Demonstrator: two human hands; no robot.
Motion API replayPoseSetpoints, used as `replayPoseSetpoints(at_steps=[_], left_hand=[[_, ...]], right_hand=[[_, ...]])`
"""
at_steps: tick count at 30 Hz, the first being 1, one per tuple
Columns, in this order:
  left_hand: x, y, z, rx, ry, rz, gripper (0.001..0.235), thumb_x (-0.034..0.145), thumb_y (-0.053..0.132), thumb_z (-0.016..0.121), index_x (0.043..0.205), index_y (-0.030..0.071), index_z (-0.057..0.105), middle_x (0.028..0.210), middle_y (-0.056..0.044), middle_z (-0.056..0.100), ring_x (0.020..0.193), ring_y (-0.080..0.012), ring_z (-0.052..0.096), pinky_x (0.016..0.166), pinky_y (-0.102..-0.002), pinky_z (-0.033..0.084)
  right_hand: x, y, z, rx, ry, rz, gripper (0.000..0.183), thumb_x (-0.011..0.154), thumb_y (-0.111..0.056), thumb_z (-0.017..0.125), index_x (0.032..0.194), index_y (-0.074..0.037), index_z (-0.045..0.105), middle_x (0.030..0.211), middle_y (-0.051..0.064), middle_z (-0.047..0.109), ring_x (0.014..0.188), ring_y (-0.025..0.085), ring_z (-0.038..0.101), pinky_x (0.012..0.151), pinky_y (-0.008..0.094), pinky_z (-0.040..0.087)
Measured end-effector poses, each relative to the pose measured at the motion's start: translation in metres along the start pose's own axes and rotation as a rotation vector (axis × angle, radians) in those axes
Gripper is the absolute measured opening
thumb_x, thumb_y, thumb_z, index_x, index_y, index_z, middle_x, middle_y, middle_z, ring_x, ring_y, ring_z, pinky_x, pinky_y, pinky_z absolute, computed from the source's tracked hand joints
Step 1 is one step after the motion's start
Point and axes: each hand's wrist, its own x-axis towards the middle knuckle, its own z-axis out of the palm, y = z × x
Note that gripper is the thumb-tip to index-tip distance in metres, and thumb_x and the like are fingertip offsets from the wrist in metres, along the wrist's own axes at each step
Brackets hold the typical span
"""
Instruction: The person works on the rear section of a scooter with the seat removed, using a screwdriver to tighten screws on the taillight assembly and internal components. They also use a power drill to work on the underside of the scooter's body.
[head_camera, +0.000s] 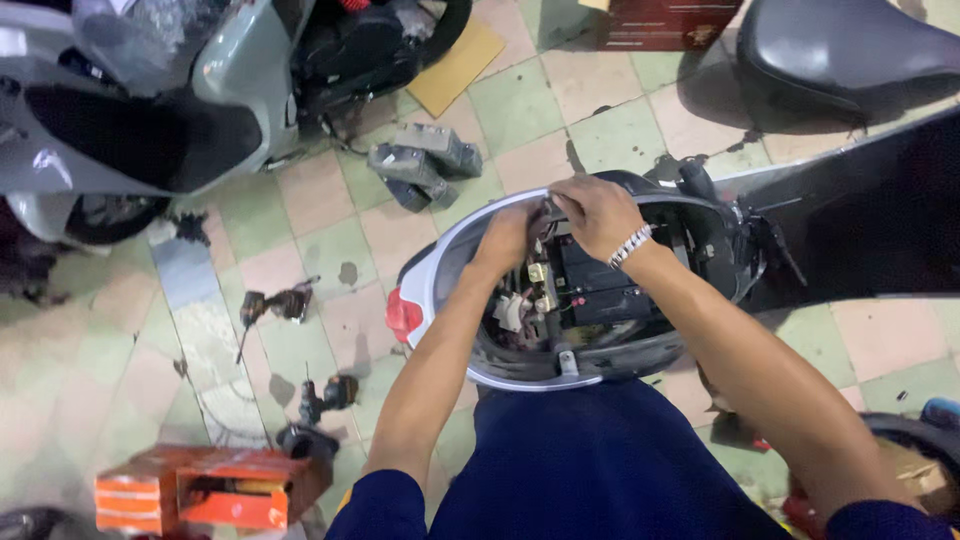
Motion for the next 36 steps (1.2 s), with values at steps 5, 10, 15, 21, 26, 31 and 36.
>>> replayPoseSetpoints(at_steps=[5,10,15,21,26,31,36], left_hand=[[0.000,-0.001,0.013,-0.016,0.130,-0.067,0.020,0.098,0.018,0.064,0.110,0.002,0.067,0.102,-0.027,0.069,0.098,-0.0481,0.063,0.082,-0.052,0.052],[0.001,-0.011,0.033,0.046,0.256,-0.049,0.023,0.096,0.020,0.065,0.110,0.001,0.067,0.101,-0.027,0.068,0.096,-0.0485,0.063,0.080,-0.054,0.051],[-0.004,-0.037,0.056,0.159,0.212,-0.103,0.016,0.097,0.018,0.067,0.105,0.005,0.070,0.094,-0.021,0.070,0.088,-0.0447,0.067,0.076,-0.054,0.053],[-0.014,-0.033,0.065,0.163,0.281,-0.030,0.017,0.092,0.016,0.067,0.107,0.008,0.071,0.098,-0.017,0.072,0.083,-0.0407,0.069,0.071,-0.050,0.057],[-0.009,-0.029,0.068,0.163,0.284,-0.117,0.016,0.097,0.016,0.064,0.110,0.009,0.070,0.100,-0.016,0.072,0.084,-0.0411,0.070,0.073,-0.051,0.057],[-0.007,-0.038,0.080,0.164,0.261,-0.129,0.034,0.082,0.020,0.073,0.112,0.006,0.066,0.107,-0.021,0.069,0.086,-0.0435,0.069,0.075,-0.052,0.057],[-0.008,-0.046,0.081,0.137,0.232,-0.128,0.032,0.080,0.012,0.071,0.111,0.008,0.068,0.110,-0.021,0.070,0.096,-0.0433,0.068,0.082,-0.052,0.056]], right_hand=[[0.015,0.017,0.000,0.007,-0.094,-0.049,0.014,0.099,-0.014,0.064,0.106,-0.006,0.073,0.098,0.014,0.071,0.090,0.039,0.067,0.075,0.048,0.053],[0.019,0.030,0.003,0.015,-0.168,0.006,0.015,0.099,-0.017,0.064,0.108,-0.009,0.073,0.101,0.013,0.072,0.089,0.038,0.067,0.075,0.048,0.054],[0.017,0.042,0.000,-0.012,-0.238,-0.068,0.021,0.096,-0.016,0.062,0.111,-0.014,0.075,0.103,0.011,0.072,0.089,0.036,0.069,0.073,0.047,0.055],[0.016,0.049,-0.010,-0.099,-0.257,-0.294,0.030,0.091,-0.021,0.061,0.119,-0.016,0.073,0.109,0.013,0.074,0.092,0.036,0.072,0.075,0.046,0.057],[0.015,0.023,0.007,-0.351,-0.489,0.127,0.049,0.095,-0.029,0.062,0.142,-0.015,0.061,0.081,0.020,0.073,0.077,0.041,0.071,0.073,0.054,0.055],[0.002,0.023,0.052,0.121,-0.196,0.296,0.029,0.094,-0.021,0.062,0.118,-0.006,0.069,0.087,0.019,0.074,0.080,0.038,0.075,0.072,0.048,0.060],[0.010,0.029,0.038,0.235,-0.368,0.211,0.030,0.090,-0.028,0.071,0.112,-0.008,0.071,0.087,0.017,0.076,0.080,0.034,0.076,0.072,0.045,0.060]])
